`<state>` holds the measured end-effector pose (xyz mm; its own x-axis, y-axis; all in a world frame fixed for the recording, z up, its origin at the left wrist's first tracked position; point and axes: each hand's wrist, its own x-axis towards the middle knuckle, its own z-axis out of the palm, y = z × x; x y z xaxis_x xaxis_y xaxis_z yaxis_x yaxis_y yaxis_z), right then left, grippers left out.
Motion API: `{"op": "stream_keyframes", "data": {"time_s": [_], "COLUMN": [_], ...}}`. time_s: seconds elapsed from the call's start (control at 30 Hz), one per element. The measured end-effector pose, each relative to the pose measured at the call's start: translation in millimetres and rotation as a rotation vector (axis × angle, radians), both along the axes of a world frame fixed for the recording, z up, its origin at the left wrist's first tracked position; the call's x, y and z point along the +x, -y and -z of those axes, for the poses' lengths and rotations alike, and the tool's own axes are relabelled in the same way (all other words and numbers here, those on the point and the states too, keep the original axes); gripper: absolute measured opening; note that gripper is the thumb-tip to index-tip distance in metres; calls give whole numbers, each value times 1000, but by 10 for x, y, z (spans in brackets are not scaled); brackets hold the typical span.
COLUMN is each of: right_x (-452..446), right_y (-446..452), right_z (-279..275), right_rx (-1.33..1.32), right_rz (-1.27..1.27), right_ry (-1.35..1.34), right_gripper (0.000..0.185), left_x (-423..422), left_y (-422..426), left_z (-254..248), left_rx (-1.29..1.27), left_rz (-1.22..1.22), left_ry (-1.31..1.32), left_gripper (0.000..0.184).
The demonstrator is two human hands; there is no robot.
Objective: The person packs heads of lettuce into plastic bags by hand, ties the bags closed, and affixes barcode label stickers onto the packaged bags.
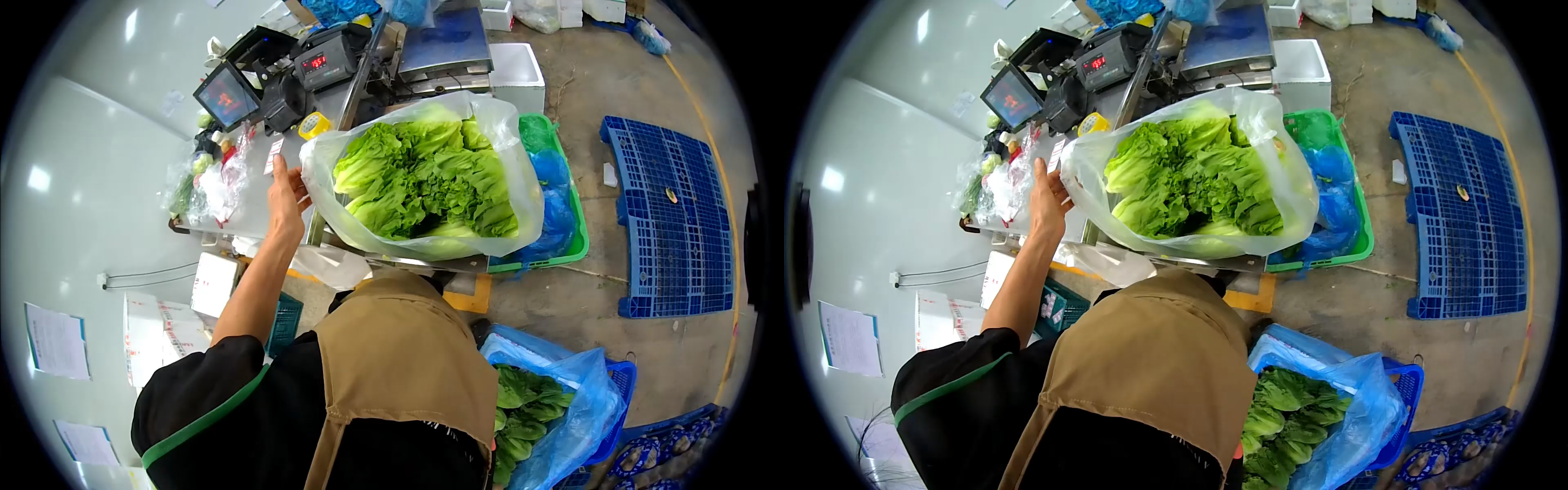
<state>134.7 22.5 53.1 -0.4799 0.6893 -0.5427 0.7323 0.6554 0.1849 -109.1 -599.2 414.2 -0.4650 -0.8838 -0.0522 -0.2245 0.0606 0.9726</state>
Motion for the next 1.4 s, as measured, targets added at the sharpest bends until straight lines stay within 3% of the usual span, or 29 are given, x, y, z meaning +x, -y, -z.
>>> {"op": "stream_keyframes", "data": {"time_s": [0.13, 0.2, 0.27, 0.3, 0.33, 0.37, 0.43, 0.5, 0.53, 0.63, 0.7, 0.77, 0.87, 0.97, 1.07, 1.17, 1.27, 1.4], "right_x": [-450, -951, -1566, -1863, -2182, -2491, -2942, -3271, -3418, -3991, -4437, -4853, -5234, -5389, -5600, -5610, -5292, -5346], "right_y": [240, 528, 937, 1212, 1547, 1893, 2605, 3125, 3355, 3961, 4333, 4657, 5023, 5212, 5368, 5379, 5353, 5277], "right_z": [-643, -1097, -1524, -1668, -1858, -2135, -2636, -2872, -2892, -2815, -2579, -2417, -2197, -2383, -2275, -2203, -2615, -2267], "right_rx": [-39, -112, -291, -492, -639, -692, -823, -1017, -1092, -1126, -981, -722, -573, -569, -630, -906, -1040, -1311], "right_rz": [-29, -123, -311, -429, -441, -666, -994, -1258, -1301, -1408, -1421, -1441, -1298, -1353, -1364, -1212, -1198, -804], "right_ry": [84, -27, -419, -826, -947, -1040, -1072, -1079, -1123, -1145, -1133, -755, -857, -825, -609, -728, -755, -792], "right_gripper": [28, 27, 17, 23, 33, 45, 59, 55, 52, 42, 39, 42, 50, 55, 60, 55, 58, 58], "left_x": [17, 17, 7, 9, 24, 45, 63, 68, 83, 23, -55, -113, -182, -199, -250, -273, -309, -272], "left_y": [-58, -12, -6, 24, 73, 110, 102, 89, 23, -28, -45, 41, 149, 195, 268, 331, 394, 408], "left_z": [-49, -39, -10, 19, 75, 117, 129, 198, 119, 202, 111, 68, -120, -122, -131, -111, -120, -108], "left_rx": [-31, -76, -66, -49, -32, -16, 33, 75, 89, 234, 443, 516, 520, 527, 553, 584, 618, 654], "left_rz": [-7, -8, -15, 10, 31, 48, 79, 83, 147, 342, 454, 492, 522, 509, 526, 543, 557, 602], "left_ry": [-22, -39, -94, -109, -126, -143, -167, -156, -60, -187, -271, -436, -593, -572, -588, -607, -638, -668], "left_gripper": [68, 63, 55, 54, 54, 53, 50, 50, 56, 64, 72, 71, 73, 73, 74, 74, 73, 72]}}
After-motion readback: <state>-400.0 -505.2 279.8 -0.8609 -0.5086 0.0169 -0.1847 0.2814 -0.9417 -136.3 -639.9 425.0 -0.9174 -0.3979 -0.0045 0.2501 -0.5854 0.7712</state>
